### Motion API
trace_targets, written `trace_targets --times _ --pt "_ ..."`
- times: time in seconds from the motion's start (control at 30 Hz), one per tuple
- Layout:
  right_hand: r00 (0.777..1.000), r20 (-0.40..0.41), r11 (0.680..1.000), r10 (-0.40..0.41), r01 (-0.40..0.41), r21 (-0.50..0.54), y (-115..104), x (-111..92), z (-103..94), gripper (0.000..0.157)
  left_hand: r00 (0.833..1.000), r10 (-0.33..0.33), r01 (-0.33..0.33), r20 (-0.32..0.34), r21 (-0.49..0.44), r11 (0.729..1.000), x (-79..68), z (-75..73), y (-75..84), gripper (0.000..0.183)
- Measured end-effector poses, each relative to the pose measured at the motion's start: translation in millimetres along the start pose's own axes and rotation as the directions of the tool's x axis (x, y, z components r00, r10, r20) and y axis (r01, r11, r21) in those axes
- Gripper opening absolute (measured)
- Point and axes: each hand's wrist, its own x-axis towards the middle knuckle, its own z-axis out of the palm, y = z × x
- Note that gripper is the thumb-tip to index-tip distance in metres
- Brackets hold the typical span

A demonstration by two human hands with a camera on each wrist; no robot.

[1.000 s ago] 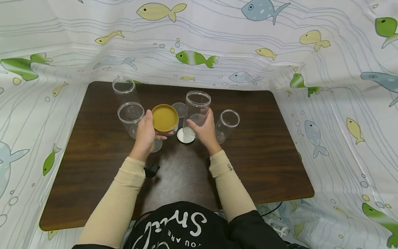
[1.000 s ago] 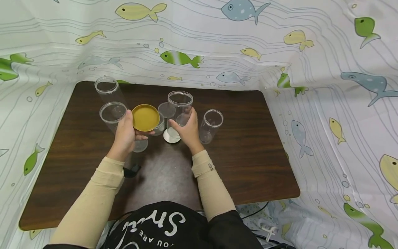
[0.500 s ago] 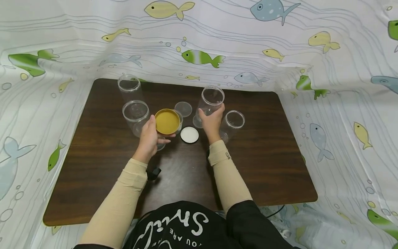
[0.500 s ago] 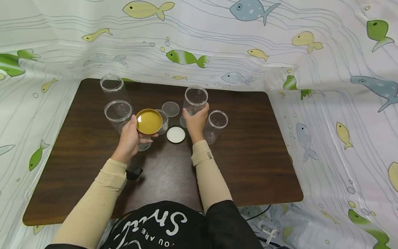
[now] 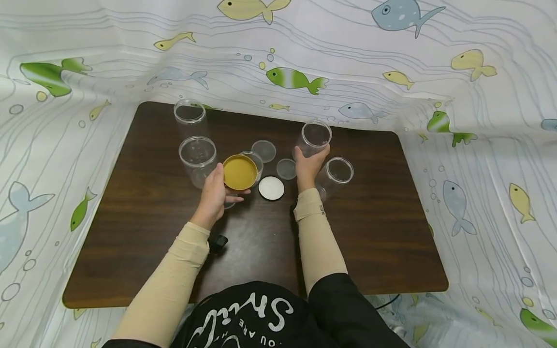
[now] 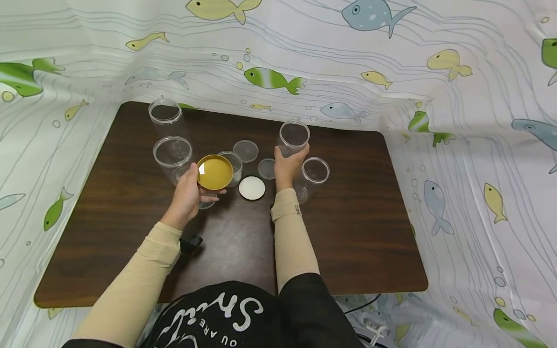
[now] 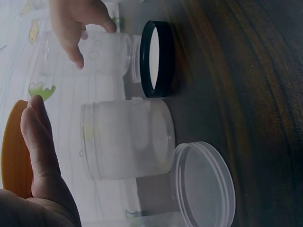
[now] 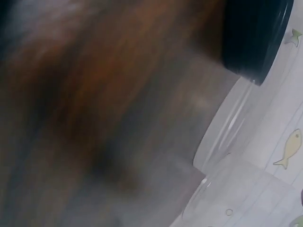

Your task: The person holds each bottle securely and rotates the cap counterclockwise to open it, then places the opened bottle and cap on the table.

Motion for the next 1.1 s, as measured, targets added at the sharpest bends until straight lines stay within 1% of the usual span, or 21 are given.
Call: trace_targets --times 0.03,0.23,0.3,0.43,0.5,0.6,0.7,0.87,0.97,1.1 --pt "1.000 -0.005 1.000 0.005 -0.005 0.000 1.0 0.7 0.9 0.102 1.000 0.000 0.000 0.003 0.002 1.000 0.0 -0.7 -0.6 0.060" --pt "0.999 -0.035 0.996 0.033 -0.036 -0.079 6.8 5.0 1.1 0.102 1.000 -0.005 0.005 0.008 -0.003 1.000 2.2 -2.0 -2.4 0.063" --pt "0.998 -0.034 0.994 0.046 -0.049 -0.102 8.4 6.8 0.8 0.101 1.000 -0.004 0.004 0.005 -0.002 1.000 2.7 -2.2 -2.5 0.062" --pt "0.999 -0.007 0.987 0.047 -0.048 -0.152 9.9 8.6 2.5 0.101 1.000 -0.010 0.010 0.010 -0.007 1.000 2.8 -2.9 -2.4 0.060" --pt "0.998 0.005 0.986 0.067 -0.066 -0.151 10.0 7.5 3.5 0.103 1.000 -0.009 0.010 0.016 -0.008 1.000 3.5 -2.8 -1.2 0.061" --pt "0.994 0.020 0.987 0.111 -0.108 -0.122 9.0 2.7 4.9 0.107 1.000 -0.001 0.002 0.029 -0.009 1.000 6.8 -3.2 2.6 0.064" --pt "0.988 0.034 0.985 0.149 -0.145 -0.091 7.8 -3.1 2.0 0.110 0.999 0.001 0.000 0.038 -0.020 1.000 13.0 0.4 8.2 0.066" --pt "0.985 0.071 0.986 0.159 -0.155 -0.068 8.9 -9.5 -0.5 0.109 1.000 0.001 0.000 0.016 -0.051 0.999 27.2 7.3 19.6 0.066" --pt "0.983 0.086 0.985 0.161 -0.155 -0.075 9.8 -11.5 -2.7 0.108 1.000 -0.010 0.009 -0.004 -0.067 0.998 36.6 12.5 24.6 0.064" --pt "0.977 0.106 0.980 0.186 -0.176 -0.096 8.7 -14.5 -7.2 0.108 0.999 -0.033 0.030 -0.028 -0.079 0.996 48.8 19.5 28.9 0.063"
